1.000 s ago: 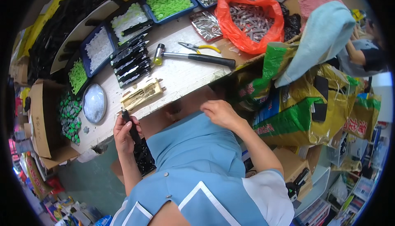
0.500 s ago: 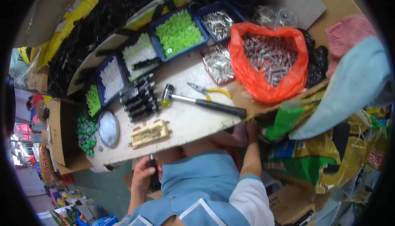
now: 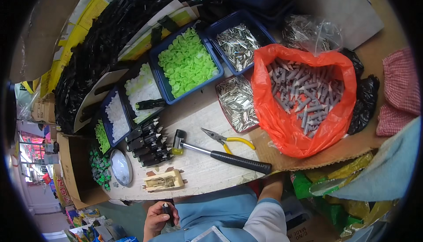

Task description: Manually assembling small plastic and metal components using pliers and a small hammer at a factory workbench.

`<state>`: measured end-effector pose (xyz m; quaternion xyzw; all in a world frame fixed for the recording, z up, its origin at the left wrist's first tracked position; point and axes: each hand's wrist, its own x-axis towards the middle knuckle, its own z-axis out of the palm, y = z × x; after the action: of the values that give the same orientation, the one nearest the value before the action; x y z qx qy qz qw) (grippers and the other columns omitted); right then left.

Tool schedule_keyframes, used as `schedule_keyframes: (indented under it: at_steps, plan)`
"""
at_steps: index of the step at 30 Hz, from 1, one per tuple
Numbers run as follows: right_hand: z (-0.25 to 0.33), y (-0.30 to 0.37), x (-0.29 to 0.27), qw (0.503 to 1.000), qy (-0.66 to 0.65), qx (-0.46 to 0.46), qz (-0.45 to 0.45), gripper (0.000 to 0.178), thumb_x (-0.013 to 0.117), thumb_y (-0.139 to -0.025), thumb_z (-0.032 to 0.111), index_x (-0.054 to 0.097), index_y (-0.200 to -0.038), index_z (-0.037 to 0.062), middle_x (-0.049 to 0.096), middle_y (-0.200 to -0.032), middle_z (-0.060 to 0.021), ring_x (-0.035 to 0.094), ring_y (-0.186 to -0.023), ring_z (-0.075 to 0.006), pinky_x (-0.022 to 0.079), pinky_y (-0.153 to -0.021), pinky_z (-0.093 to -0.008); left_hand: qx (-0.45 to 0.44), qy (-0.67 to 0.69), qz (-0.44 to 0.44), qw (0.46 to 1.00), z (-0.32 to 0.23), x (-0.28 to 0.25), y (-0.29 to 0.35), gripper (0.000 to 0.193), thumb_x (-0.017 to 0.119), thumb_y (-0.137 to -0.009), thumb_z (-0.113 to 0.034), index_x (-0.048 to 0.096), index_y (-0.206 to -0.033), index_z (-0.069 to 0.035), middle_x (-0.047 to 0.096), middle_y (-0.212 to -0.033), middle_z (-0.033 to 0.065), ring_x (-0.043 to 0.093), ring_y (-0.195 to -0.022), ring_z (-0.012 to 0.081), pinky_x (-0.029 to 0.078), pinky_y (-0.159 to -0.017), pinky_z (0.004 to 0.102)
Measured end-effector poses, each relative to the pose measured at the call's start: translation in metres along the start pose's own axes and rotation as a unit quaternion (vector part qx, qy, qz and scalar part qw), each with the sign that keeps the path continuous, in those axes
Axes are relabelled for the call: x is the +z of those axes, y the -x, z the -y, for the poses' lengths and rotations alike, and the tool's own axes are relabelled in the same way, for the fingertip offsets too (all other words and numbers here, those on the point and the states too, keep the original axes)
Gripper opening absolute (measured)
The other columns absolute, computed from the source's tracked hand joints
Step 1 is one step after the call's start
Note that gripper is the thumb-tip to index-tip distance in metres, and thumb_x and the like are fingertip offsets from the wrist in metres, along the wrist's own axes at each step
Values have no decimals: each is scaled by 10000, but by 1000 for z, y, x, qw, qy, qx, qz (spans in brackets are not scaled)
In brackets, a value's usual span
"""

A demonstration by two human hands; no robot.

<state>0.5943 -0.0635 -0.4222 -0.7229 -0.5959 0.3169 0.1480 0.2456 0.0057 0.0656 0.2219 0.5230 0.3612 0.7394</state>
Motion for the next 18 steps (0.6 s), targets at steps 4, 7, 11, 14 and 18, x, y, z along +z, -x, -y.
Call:
schedule_keyframes:
  at_steps: [4, 7, 11, 14, 18]
  plan:
    - [10, 7, -12, 999, -35, -9, 27, 245, 462, -870, 189, 536, -1038, 27, 587, -945, -163, 573, -843, -333, 464, -751, -442, -23, 9, -18, 1000, 4, 0, -1, 310, 615, -726, -69, 520, -991, 61, 582, -832, 211, 585, -675, 283, 481, -612, 371]
    - [12, 31, -17, 997, -62, -11, 40, 250, 469, -867, 189, 536, -1045, 25, 590, -946, -162, 576, -840, -330, 466, -751, -440, -46, 32, 33, 998, 3, -7, -4, 277, 582, -792, -19, 518, -1060, 11, 580, -908, 181, 580, -755, 232, 473, -667, 336]
    - [21, 28, -31, 993, -99, -19, 59, 259, 479, -863, 188, 536, -1054, 24, 593, -948, -160, 581, -836, -327, 469, -751, -439, -49, 9, -6, 999, 2, -7, -10, 301, 613, -736, -59, 523, -1003, 46, 583, -839, 213, 588, -689, 279, 482, -609, 360]
    - [46, 11, -41, 989, -127, -27, 68, 266, 486, -859, 188, 535, -1061, 22, 596, -949, -159, 584, -833, -324, 471, -751, -437, -52, 17, 1, 998, 1, -9, -13, 296, 610, -746, -58, 522, -1009, 47, 583, -847, 212, 588, -690, 276, 481, -610, 353]
    - [41, 65, -41, 983, -161, -45, 82, 275, 495, -855, 188, 535, -1070, 21, 600, -951, -158, 589, -828, -320, 475, -750, -435, -56, 24, 15, 998, 0, -14, -14, 292, 599, -761, -49, 519, -1026, 46, 583, -860, 212, 587, -705, 274, 476, -617, 353]
